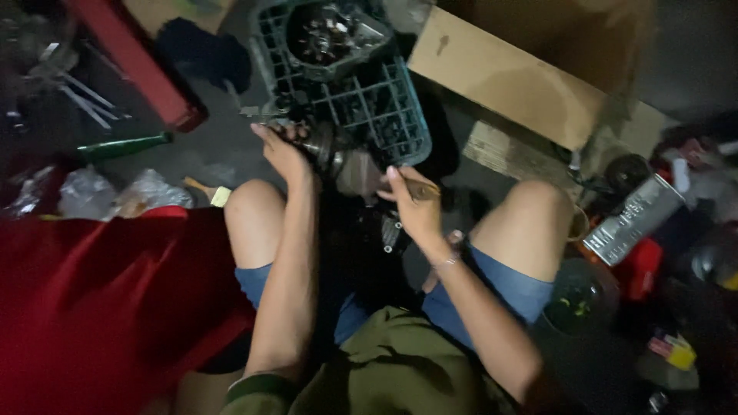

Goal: The person cleans a crankshaft and other engine components using a wire brush. They scrub the crankshaft, then place it in a blue plastic crate. They also scrub a cylinder head and other parts, placing them in the crate.

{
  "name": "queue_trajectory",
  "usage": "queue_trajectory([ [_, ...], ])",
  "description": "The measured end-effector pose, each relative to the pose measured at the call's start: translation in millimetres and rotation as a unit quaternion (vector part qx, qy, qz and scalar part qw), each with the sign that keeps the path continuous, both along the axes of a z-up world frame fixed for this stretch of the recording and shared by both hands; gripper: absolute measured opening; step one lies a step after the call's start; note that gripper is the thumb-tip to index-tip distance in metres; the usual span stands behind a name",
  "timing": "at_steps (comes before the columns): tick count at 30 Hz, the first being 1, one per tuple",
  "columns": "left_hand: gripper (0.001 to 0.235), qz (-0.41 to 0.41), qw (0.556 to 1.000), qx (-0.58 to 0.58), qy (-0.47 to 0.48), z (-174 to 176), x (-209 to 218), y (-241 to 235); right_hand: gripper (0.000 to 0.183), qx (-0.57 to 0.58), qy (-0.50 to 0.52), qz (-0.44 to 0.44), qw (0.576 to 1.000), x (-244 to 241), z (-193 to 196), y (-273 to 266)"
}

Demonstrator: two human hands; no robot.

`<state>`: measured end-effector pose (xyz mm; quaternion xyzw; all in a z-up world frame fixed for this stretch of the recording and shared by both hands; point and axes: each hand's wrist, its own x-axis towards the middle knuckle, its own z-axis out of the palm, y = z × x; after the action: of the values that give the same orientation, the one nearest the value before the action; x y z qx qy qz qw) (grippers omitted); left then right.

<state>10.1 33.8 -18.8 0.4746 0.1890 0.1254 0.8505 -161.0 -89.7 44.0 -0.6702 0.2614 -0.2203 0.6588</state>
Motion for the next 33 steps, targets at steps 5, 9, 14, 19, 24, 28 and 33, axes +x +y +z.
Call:
queue_trajectory([
  [5,0.046,-0.012,0.999,0.048,0.001,-12,10,-3,0.018,0.012,-0.056,-0.035,0.998,4,21,4],
  [9,0.046,-0.009,1.0,-0.009,0.005,5,7,-5,0.022,-0.071,0.044,0.045,0.996,-3,-8,-11],
  [14,0.049,-0.004,1.0,-0.023,-0.002,-18,17,1,0.022,0.054,-0.033,-0.018,0.998,12,-21,-5],
  [19,0.053,0.006,1.0,-0.006,0.006,10,9,-1,0.017,-0.006,-0.041,-0.015,0.999,7,-5,-5],
  [24,0.05,-0.005,1.0,-0.028,-0.007,-5,12,-3,0.025,-0.127,0.028,0.046,0.99,-8,15,-2],
  [28,0.047,0.013,0.998,-0.06,0.01,-11,7,1,0.019,-0.127,0.025,0.034,0.991,-12,3,7],
  [33,0.063,0.044,0.996,-0.001,0.083,2,7,5,0.029,-0.225,0.064,0.077,0.969,-18,7,-3],
])
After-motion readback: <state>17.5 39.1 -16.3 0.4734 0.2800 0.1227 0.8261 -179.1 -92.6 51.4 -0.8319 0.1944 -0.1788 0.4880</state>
